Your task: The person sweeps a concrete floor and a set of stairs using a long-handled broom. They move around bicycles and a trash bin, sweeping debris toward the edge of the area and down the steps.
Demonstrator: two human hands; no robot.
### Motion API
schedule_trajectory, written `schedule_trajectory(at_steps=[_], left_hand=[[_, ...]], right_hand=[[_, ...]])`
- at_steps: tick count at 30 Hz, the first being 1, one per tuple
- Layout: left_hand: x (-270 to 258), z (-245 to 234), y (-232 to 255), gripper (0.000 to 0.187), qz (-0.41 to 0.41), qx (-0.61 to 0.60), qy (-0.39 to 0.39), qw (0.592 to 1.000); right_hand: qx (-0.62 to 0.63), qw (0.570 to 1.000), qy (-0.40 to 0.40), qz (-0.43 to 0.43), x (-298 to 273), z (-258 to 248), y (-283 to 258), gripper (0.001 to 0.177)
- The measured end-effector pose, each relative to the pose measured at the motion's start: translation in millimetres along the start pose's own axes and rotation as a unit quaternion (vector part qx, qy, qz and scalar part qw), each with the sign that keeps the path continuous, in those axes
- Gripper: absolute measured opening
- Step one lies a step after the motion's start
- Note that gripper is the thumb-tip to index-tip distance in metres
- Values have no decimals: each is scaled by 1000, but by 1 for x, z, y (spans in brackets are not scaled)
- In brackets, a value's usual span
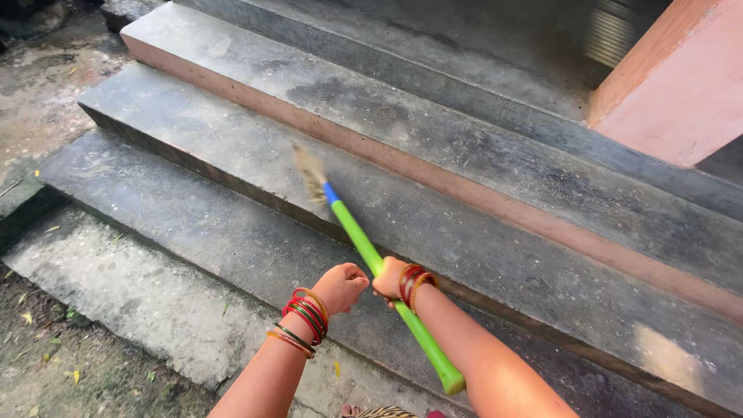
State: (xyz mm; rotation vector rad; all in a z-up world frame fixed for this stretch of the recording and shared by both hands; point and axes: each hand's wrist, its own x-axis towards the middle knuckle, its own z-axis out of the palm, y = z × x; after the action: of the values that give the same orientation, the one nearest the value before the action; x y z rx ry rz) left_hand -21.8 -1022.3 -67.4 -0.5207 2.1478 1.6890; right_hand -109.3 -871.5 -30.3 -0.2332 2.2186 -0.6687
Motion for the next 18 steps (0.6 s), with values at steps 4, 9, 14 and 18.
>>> schedule_trajectory(at_steps=[4,9,14,18], left_hand=[[14,-9,10,29,-6,50,-41,998],[28,-43,9,29,23,27,-82,996],[28,-105,-23,29,-27,3,-79,997],[27,-164,-53,29,-54,-45,-54,996]], right_hand=[[58,994,61,72,15,-26,52,11],[168,967,88,170,55,-22,76,10],[68,983,48,162,113,45,2,24],[-132,984,46,108,130,110,-63,31]])
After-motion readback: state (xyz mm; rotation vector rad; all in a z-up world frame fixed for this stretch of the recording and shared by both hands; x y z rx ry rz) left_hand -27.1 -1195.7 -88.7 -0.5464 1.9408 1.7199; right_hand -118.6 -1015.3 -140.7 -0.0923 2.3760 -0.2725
